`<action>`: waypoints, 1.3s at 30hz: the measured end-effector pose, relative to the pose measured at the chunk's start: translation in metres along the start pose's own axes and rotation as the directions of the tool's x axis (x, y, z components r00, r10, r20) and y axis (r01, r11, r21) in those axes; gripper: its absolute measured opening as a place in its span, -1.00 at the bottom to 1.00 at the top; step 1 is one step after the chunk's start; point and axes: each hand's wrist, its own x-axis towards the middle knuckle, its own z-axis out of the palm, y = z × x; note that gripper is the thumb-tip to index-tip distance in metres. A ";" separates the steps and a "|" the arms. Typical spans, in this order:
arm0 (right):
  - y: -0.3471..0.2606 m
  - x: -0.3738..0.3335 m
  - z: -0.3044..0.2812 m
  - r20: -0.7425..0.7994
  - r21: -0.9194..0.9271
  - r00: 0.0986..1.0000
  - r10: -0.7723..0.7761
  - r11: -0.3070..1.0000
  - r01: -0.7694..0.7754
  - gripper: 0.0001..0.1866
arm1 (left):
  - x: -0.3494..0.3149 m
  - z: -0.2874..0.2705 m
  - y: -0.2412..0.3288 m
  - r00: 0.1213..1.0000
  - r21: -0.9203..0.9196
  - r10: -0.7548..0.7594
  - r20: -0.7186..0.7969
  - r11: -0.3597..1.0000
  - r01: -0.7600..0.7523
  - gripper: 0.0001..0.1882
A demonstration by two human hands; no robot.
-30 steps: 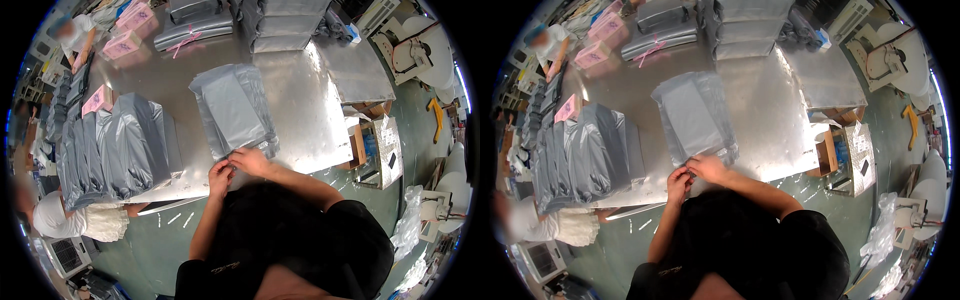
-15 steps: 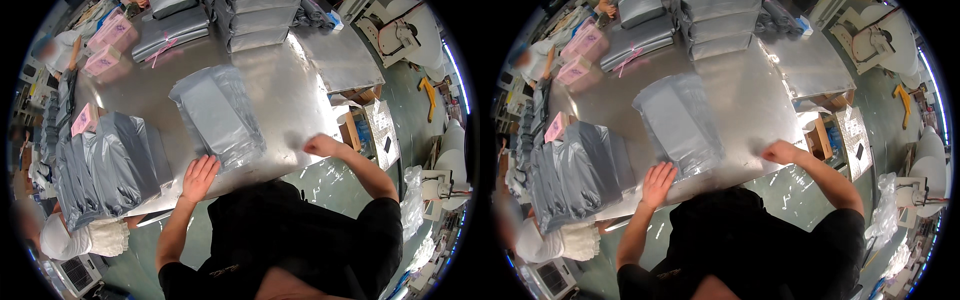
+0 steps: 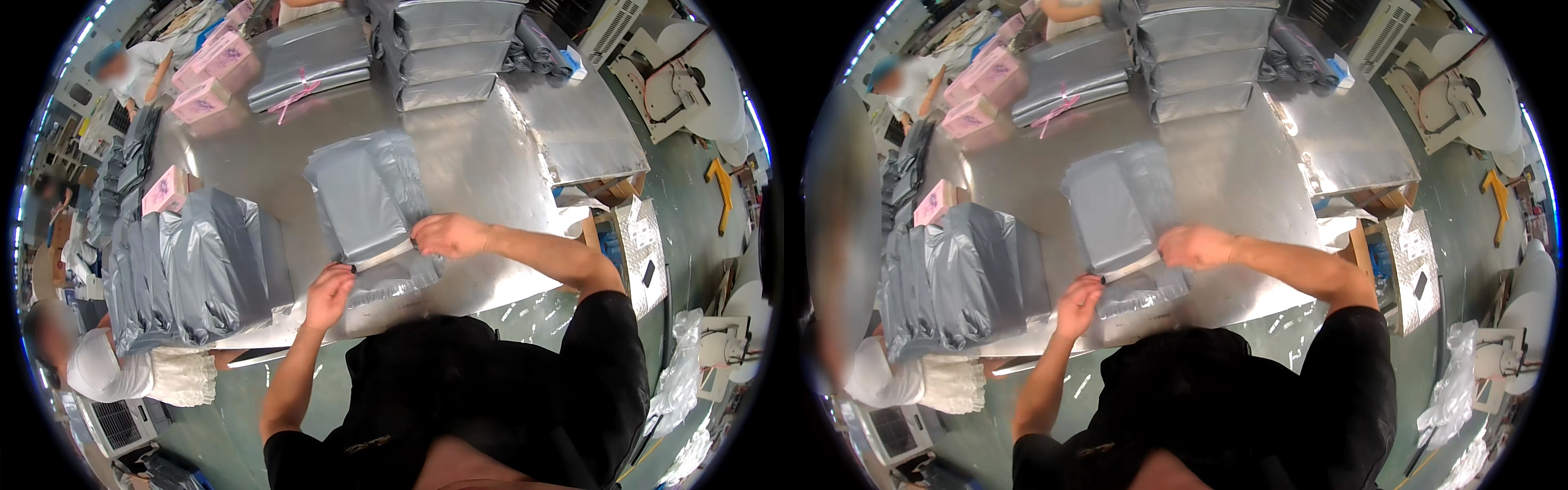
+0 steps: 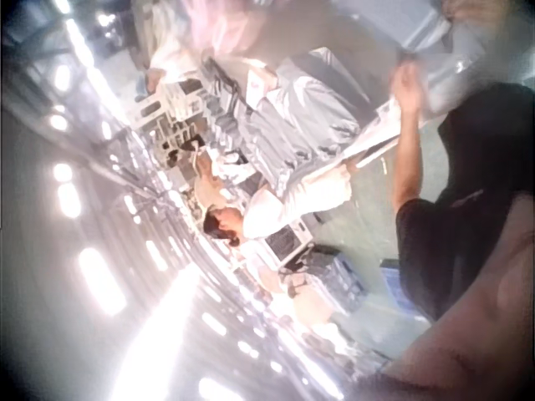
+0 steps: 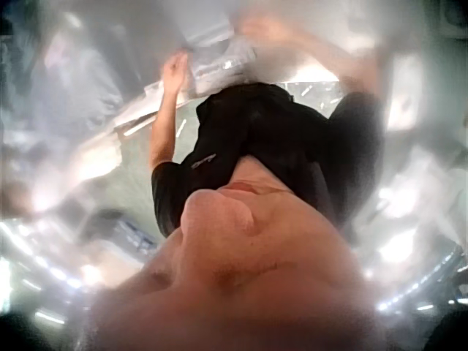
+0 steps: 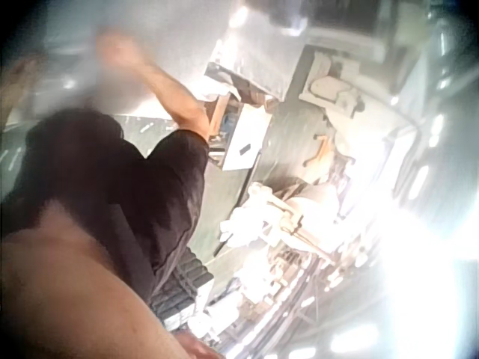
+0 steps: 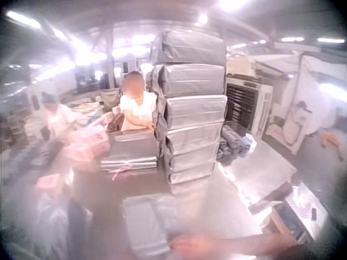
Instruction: The person repeatedly picks up pink boxes and places them into grey plastic mailer bags on a metal table. The person folds the top of each bag to seal it and stacks the finished packages. Other workers are visible in the background performing similar tasks.
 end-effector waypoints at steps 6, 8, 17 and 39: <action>0.006 0.014 0.036 -0.064 0.987 0.623 0.779 0.142 -0.076 -0.85 | 0.029 0.000 -0.003 0.838 -0.783 -0.528 -0.135 0.575 0.236 -0.84; 0.008 0.024 0.039 -0.004 0.995 0.564 0.826 0.061 -0.082 -0.90 | 0.040 0.000 0.000 0.825 -0.861 -0.562 -0.057 0.446 0.245 -0.85; 0.009 0.042 0.051 0.278 0.953 0.495 0.823 -0.169 -0.253 -0.78 | 0.032 0.015 -0.037 0.779 -0.852 -0.618 0.104 0.348 0.391 -0.88; -0.105 0.172 0.071 0.193 0.739 0.777 0.599 0.432 -0.517 0.06 | -0.091 0.040 -0.001 0.698 -0.571 -0.604 0.385 -0.750 -0.334 -0.55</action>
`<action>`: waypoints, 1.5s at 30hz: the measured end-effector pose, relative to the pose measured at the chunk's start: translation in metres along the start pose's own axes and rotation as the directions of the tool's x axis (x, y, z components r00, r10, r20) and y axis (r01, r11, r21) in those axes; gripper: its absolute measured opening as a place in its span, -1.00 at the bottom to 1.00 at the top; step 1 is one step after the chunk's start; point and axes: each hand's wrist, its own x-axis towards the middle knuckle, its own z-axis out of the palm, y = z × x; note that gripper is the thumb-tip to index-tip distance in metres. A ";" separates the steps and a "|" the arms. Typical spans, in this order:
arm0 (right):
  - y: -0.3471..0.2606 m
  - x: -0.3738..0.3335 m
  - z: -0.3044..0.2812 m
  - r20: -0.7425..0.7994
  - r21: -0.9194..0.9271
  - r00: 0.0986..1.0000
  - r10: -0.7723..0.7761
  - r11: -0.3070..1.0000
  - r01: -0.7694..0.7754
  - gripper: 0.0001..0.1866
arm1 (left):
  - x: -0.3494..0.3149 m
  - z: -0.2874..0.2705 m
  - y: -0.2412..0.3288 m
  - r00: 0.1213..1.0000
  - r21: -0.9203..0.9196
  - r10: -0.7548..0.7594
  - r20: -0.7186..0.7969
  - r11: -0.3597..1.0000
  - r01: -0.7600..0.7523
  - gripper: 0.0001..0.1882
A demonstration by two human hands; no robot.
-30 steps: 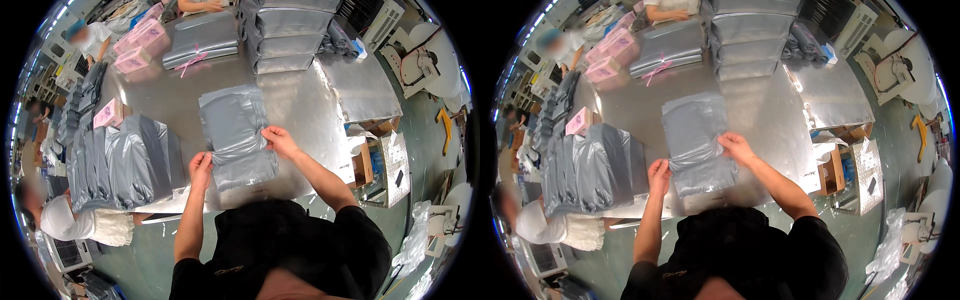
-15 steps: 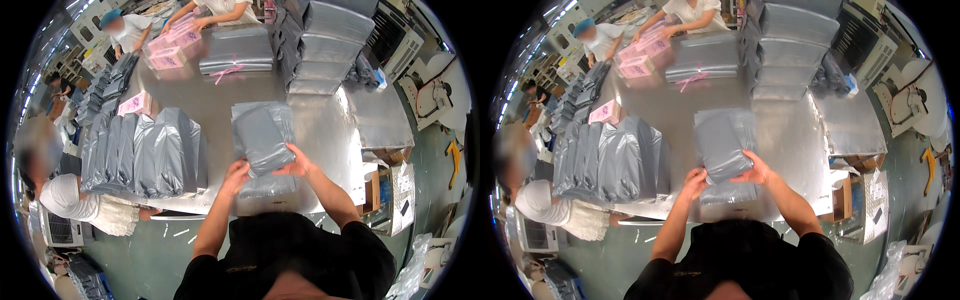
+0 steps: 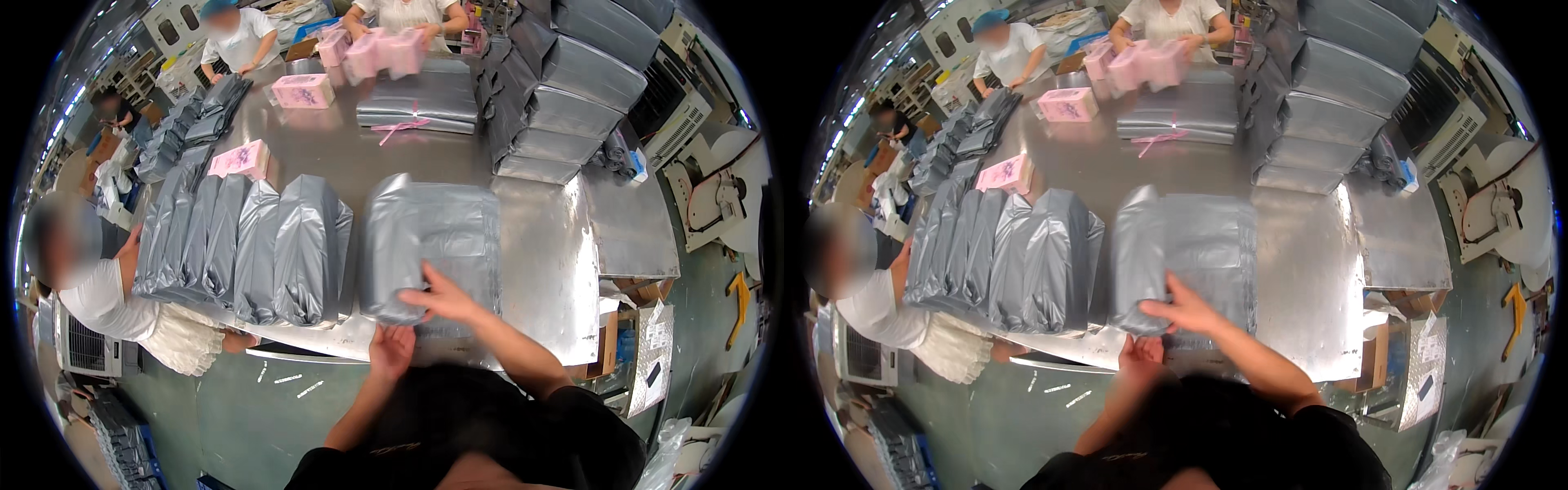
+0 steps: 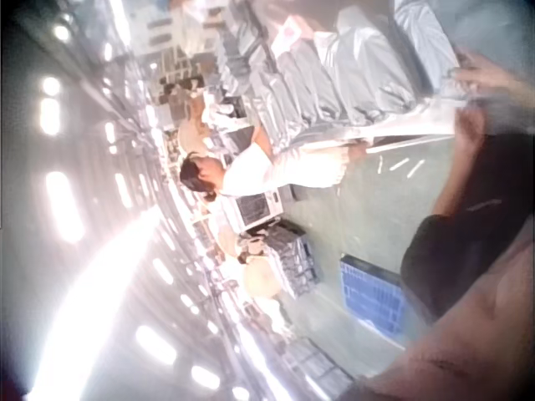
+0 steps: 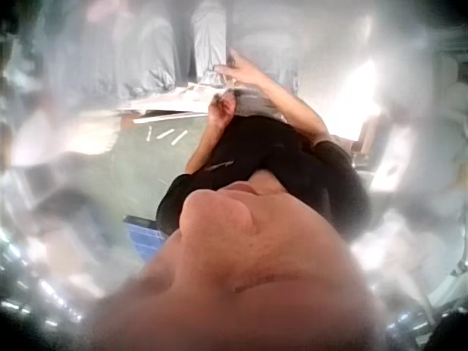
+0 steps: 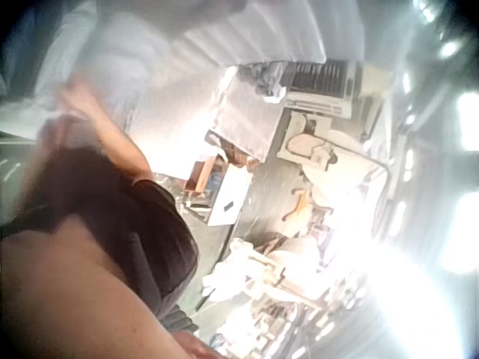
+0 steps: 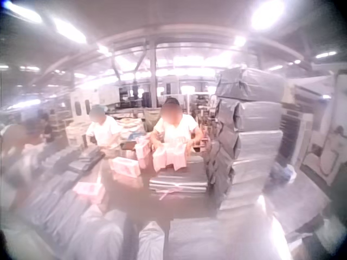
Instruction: The person repeatedly picks up pink boxes and places them into grey plastic mailer bags on a metal table. The person folds the top of each bag to seal it and stacks the finished packages. Other workers are visible in the background performing similar tasks.
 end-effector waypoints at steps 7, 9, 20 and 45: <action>0.032 0.071 0.000 0.126 -0.020 0.939 0.321 0.947 -0.321 -0.11 | -0.057 -0.031 0.076 0.887 0.961 0.407 0.219 0.067 -0.268 -0.70; 0.027 0.097 -0.043 -0.010 0.129 0.938 0.346 0.931 -0.341 -0.39 | -0.038 -0.029 0.095 0.669 0.479 0.190 0.719 -0.832 -0.279 -0.73; -0.069 0.409 -0.176 -0.052 -0.919 0.899 -0.436 0.372 0.128 -0.71 | 0.023 0.033 0.060 0.529 0.141 -0.130 0.839 -0.887 -0.441 -0.85; -0.157 0.737 -0.137 -0.091 -0.994 0.845 -0.526 -0.006 -0.111 -0.58 | 0.082 0.101 0.143 0.679 0.207 0.028 0.734 -0.961 -0.184 -0.83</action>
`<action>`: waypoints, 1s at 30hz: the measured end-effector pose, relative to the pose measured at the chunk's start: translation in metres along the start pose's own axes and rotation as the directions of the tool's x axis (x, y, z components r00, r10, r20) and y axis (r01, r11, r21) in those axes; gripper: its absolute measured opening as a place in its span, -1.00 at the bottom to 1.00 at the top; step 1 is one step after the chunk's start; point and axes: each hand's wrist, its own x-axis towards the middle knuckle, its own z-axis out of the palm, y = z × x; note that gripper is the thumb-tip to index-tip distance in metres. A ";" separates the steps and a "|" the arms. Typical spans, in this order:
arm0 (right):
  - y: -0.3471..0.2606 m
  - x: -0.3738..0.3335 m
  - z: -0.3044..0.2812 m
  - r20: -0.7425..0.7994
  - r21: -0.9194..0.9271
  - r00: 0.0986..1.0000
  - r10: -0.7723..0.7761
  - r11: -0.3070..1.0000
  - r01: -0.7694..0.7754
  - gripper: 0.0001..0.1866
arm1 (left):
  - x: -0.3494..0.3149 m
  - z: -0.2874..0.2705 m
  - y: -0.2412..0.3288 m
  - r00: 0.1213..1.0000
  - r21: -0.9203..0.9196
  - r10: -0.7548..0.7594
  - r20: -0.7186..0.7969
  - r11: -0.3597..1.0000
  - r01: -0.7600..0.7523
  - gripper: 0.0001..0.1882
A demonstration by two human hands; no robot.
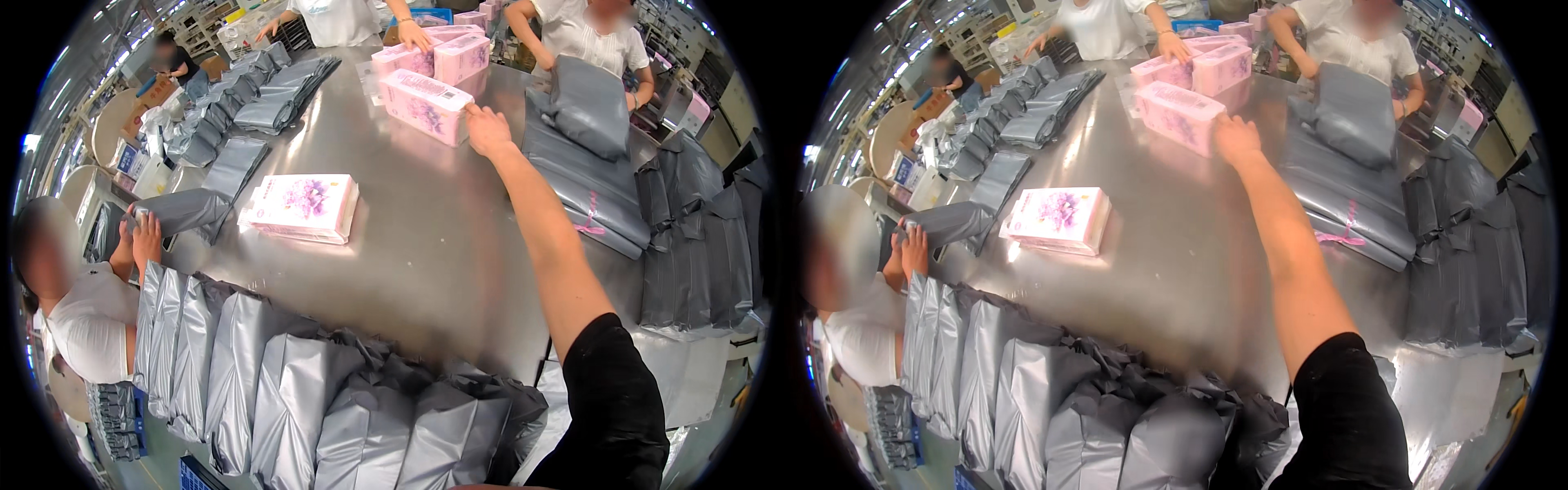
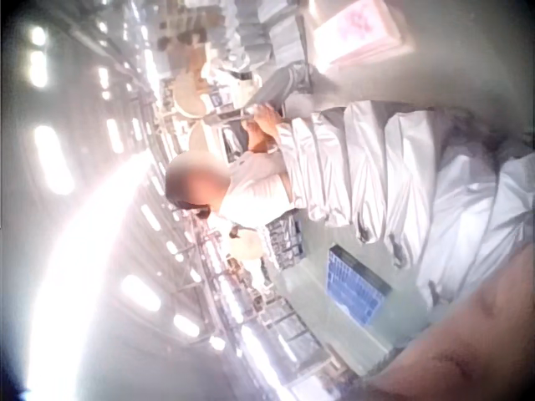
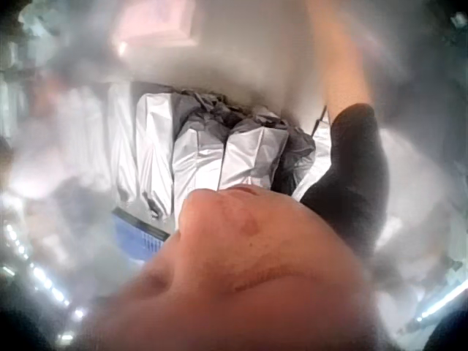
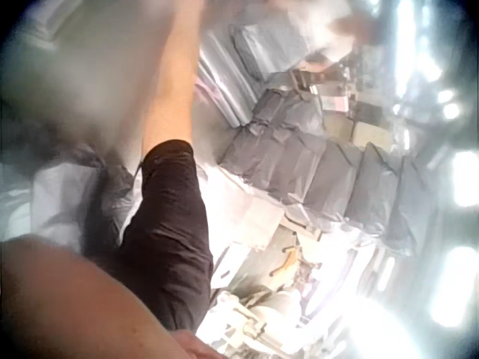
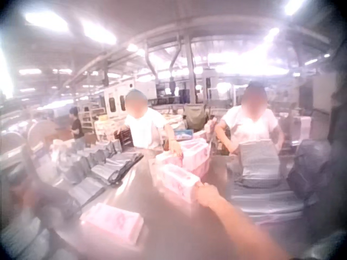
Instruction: The person repeatedly picks up pink boxes and places them into grey plastic mailer bags on a metal table. The person folds the top of each bag to seal it and stacks the finished packages. Other workers are visible in the background performing similar tasks.
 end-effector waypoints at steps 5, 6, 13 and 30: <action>-0.021 -0.104 -0.079 -0.116 0.296 0.874 -0.472 0.824 0.484 -0.70 | -0.025 0.017 0.019 0.998 -0.013 0.034 -0.046 0.999 -0.034 -0.82; -0.019 -0.140 -0.108 -0.181 0.328 0.827 -0.532 0.760 0.560 -0.75 | -0.032 0.023 0.023 0.997 -0.002 0.062 -0.051 0.998 -0.062 -0.82; 0.068 -0.335 -0.274 0.093 0.814 0.991 0.097 0.566 -0.132 -0.83 | -0.113 0.052 0.070 0.767 0.539 0.641 0.030 0.636 -0.552 -0.80; 0.029 -0.922 -0.304 0.255 0.927 0.519 0.816 -0.054 -0.371 -0.81 | -0.073 0.060 0.167 0.994 -0.196 0.080 -0.076 0.976 -0.094 -0.60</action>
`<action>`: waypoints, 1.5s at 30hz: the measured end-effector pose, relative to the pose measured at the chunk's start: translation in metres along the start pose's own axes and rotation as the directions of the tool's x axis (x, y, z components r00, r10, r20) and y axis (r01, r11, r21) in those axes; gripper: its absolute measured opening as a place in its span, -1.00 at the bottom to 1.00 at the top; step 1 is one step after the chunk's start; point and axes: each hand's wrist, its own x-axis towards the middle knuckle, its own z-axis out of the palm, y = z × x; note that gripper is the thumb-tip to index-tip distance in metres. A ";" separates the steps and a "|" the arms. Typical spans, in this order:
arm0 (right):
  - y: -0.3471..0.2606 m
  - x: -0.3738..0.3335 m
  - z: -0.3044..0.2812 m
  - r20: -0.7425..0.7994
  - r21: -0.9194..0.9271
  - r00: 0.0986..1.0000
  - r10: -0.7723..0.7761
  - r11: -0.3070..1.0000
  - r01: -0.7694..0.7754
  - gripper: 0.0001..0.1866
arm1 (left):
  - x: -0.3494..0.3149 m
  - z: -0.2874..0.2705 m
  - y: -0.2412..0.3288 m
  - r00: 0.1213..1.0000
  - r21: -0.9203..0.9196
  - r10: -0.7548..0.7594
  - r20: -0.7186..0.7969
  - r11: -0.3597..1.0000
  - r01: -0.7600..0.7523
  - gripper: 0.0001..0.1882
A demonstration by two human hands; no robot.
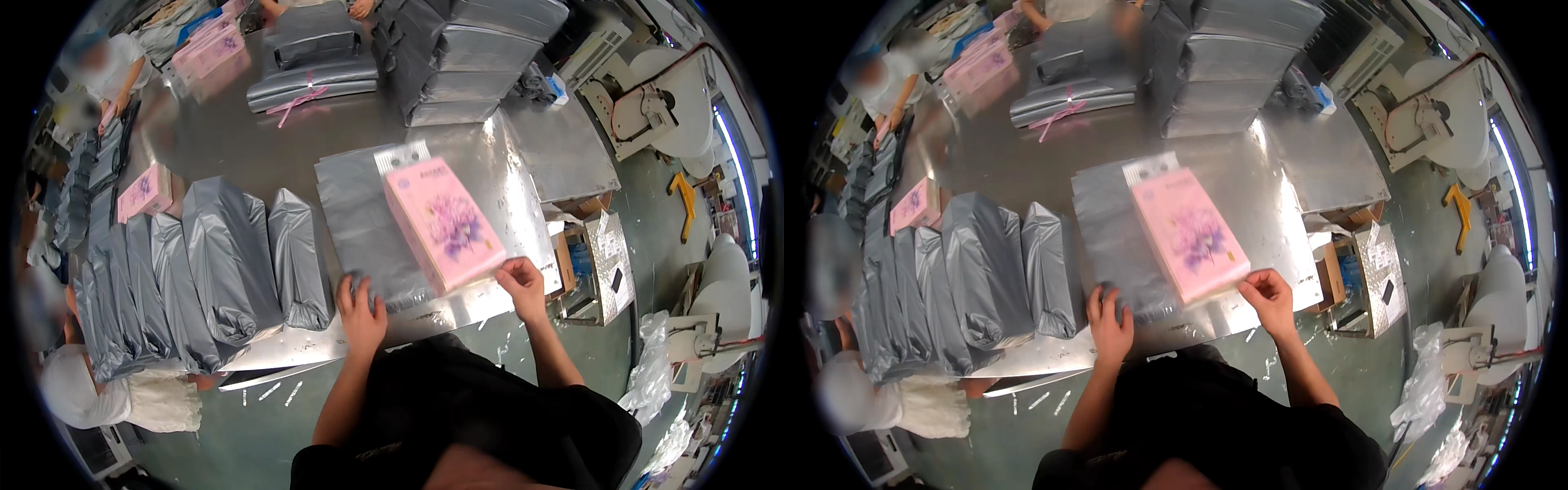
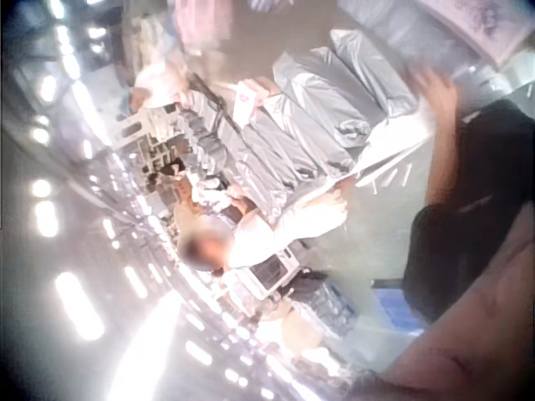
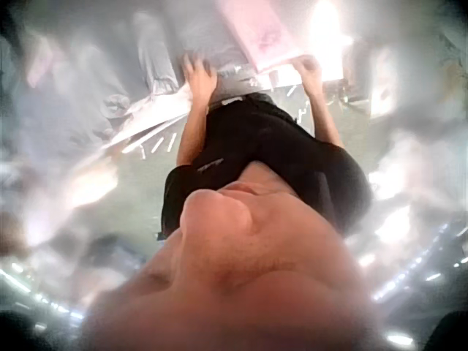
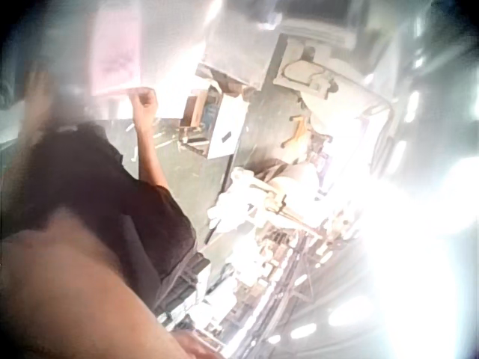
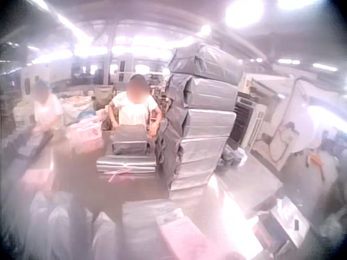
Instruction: The person repeatedly picks up pink boxes and places them into grey plastic mailer bags on a metal table. The person folds the top of each bag to seal it and stacks the finished packages. Other workers are visible in the background performing similar tasks.
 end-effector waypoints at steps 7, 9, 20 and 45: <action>0.100 -0.073 -0.074 -0.195 0.038 0.921 0.337 0.941 -0.336 -0.66 | 0.083 0.060 -0.031 0.924 0.447 0.071 0.375 0.860 -0.247 -0.30; 0.111 -0.083 -0.090 -0.177 0.090 0.927 0.332 0.943 -0.321 -0.63 | 0.102 0.078 -0.054 0.918 0.472 0.100 0.385 0.833 -0.289 -0.29; 0.110 -0.075 -0.101 0.242 0.281 0.835 0.494 0.788 -0.548 0.01 | 0.097 0.056 -0.004 0.928 0.489 -0.035 0.370 0.857 -0.162 -0.27; 0.100 -0.063 0.002 0.677 0.004 0.693 0.249 0.940 -0.341 0.02 | 0.091 0.029 -0.036 0.894 0.261 0.138 0.426 0.928 -0.268 -0.84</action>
